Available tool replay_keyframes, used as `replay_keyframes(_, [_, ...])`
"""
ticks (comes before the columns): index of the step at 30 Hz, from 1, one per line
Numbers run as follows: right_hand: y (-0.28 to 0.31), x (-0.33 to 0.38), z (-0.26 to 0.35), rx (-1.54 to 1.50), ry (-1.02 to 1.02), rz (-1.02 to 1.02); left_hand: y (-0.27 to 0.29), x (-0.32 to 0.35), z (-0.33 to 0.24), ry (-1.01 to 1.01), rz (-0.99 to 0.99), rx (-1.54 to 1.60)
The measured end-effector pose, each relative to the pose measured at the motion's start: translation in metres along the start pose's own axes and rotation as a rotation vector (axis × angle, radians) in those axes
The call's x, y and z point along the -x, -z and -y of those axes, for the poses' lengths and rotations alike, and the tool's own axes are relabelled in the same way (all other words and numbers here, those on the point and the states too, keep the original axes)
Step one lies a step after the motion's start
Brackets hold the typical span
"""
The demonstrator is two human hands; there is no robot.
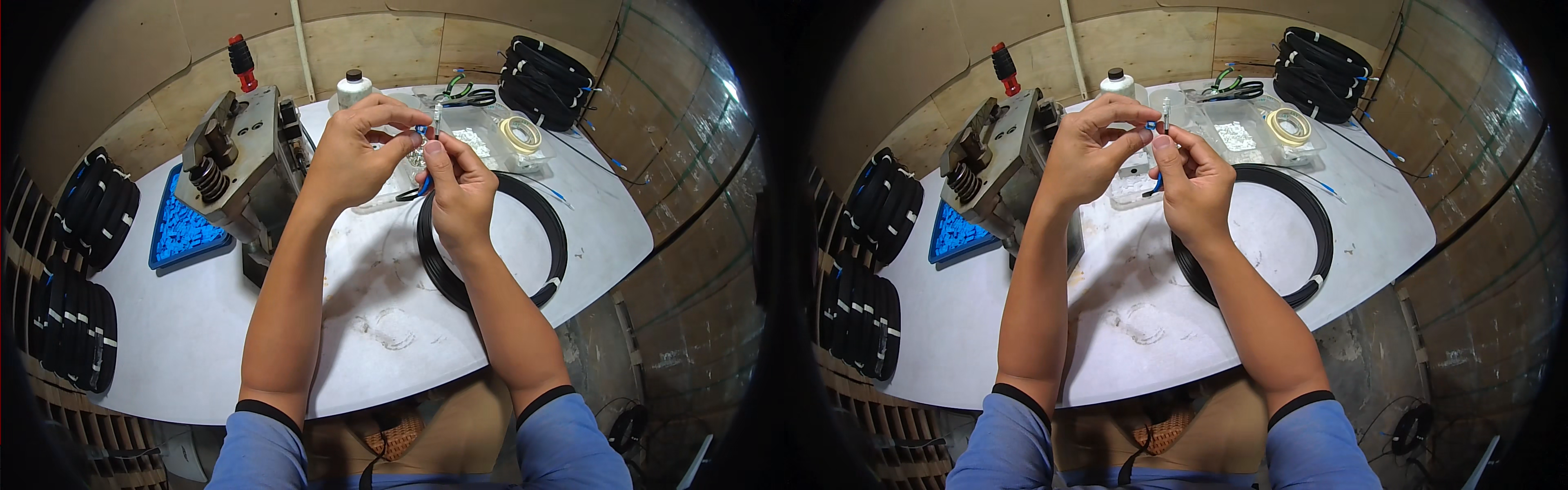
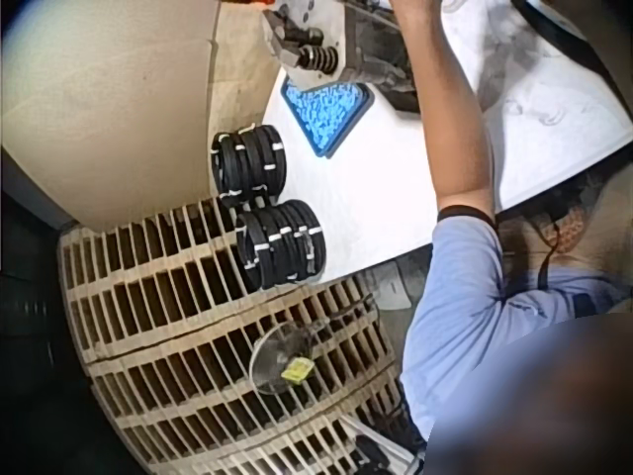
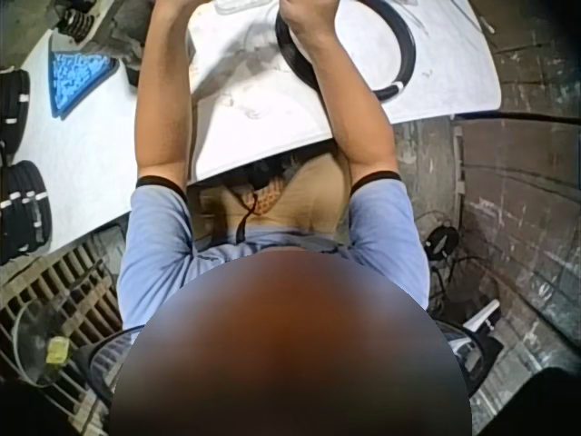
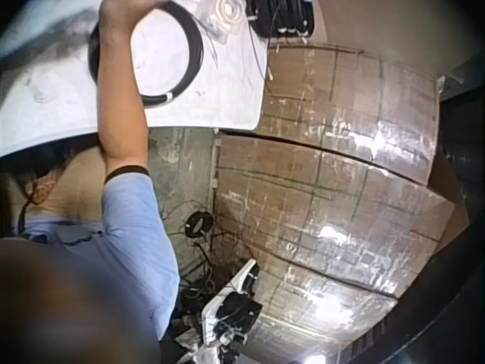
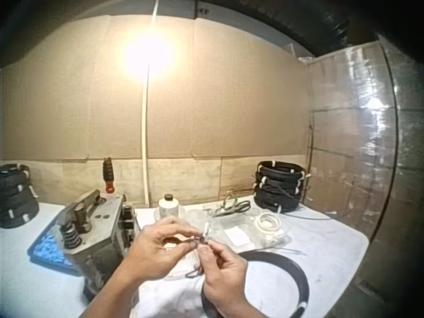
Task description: Assembling an electrical wire connector by inserting wires into a blue housing and using a press machine at a workbench.
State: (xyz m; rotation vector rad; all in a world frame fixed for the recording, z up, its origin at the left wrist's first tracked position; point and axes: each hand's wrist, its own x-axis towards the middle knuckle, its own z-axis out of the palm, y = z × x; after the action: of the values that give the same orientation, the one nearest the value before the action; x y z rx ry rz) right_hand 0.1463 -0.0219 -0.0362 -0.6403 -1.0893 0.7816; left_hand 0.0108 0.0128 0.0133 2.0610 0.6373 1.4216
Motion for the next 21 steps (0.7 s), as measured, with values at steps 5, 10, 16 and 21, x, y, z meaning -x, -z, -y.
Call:
replay_keyframes(5, [0.0001,-0.0003,-0.0002,0.004,-0.003,0.004,0.0016,-0.0003,0.0008,0.002,-0.015,-0.017])
replay_keyframes(10, [0.0000,-0.0003,0.0014,-0.002,-0.011,0.005,0.0015,-0.0005,-0.0001,0.032,-0.016,0.001])
replay_keyframes(16, [-0.0010,0.0000,0.0013,-0.010,-0.024,-0.003,0.0017,-0.0001,0.0005,0.072,-0.021,0.039])
replay_keyframes(21, [-0.0011,0.0003,0.0011,0.000,-0.020,0.001,0.0051,0.0005,0.0006,0.076,-0.016,0.038])
